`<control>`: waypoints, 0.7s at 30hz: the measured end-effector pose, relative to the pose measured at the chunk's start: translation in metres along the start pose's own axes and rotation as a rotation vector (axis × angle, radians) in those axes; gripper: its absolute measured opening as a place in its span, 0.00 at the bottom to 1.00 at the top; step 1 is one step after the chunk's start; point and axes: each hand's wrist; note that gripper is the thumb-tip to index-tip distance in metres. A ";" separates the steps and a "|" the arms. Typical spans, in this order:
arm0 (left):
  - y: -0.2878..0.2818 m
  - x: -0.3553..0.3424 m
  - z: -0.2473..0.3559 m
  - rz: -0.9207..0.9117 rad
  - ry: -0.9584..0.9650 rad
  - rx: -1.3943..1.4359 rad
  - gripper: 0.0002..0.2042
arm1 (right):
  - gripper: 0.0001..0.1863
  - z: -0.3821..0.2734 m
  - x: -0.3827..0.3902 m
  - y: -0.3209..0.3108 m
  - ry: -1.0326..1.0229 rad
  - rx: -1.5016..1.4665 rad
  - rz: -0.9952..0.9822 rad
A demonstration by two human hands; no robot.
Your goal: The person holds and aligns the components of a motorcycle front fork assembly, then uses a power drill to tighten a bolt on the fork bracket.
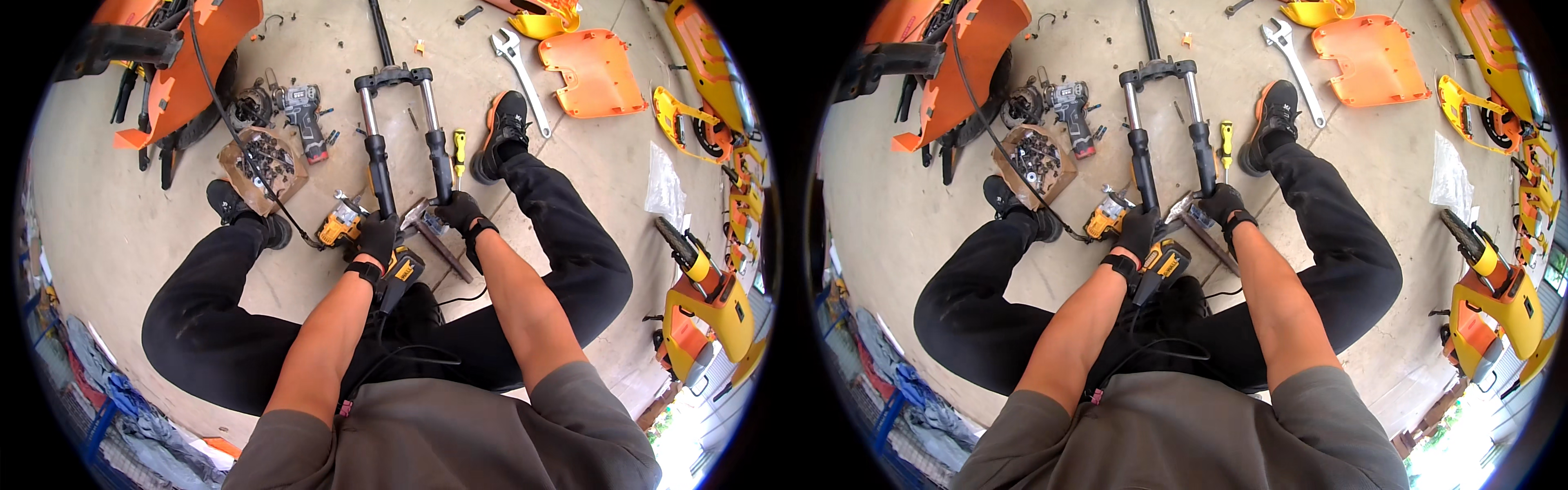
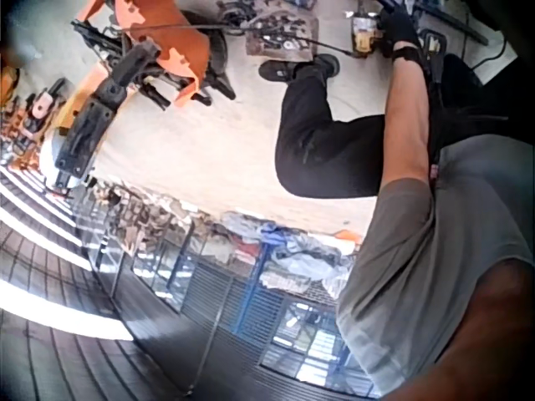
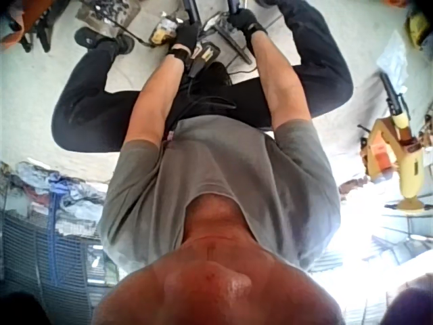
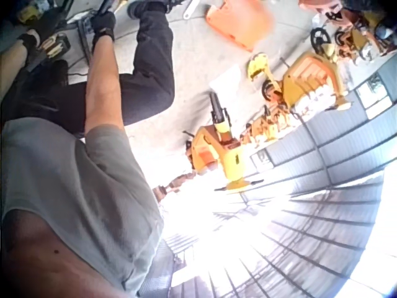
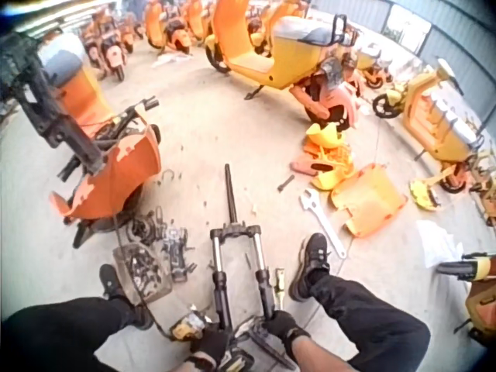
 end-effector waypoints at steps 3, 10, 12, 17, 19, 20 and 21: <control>0.000 -0.008 -0.011 0.030 -0.030 -0.033 0.12 | 0.23 0.005 -0.004 0.014 0.015 0.042 0.065; 0.006 -0.009 -0.001 0.023 -0.040 -0.154 0.13 | 0.27 0.010 -0.019 0.017 0.036 0.100 0.058; 0.007 -0.012 -0.006 0.057 0.049 -0.282 0.14 | 0.29 0.007 -0.011 0.014 0.013 0.143 0.084; -0.006 -0.034 -0.045 0.162 0.185 -0.522 0.13 | 0.30 -0.001 -0.011 0.011 0.033 0.129 0.015; -0.010 -0.031 -0.034 0.110 0.170 -0.476 0.14 | 0.29 -0.002 -0.012 0.011 0.033 0.130 0.008; -0.009 -0.030 -0.031 0.102 0.169 -0.469 0.14 | 0.29 -0.002 -0.013 0.011 0.035 0.140 0.009; -0.011 -0.027 -0.027 0.096 0.169 -0.464 0.14 | 0.29 -0.006 -0.010 0.009 0.036 0.148 0.010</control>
Point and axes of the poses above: each hand's wrist, its own x-axis away from the middle knuckle, its own y-axis out of the palm, z = x × y, and after that the axes turned 1 degree about y, right-handed
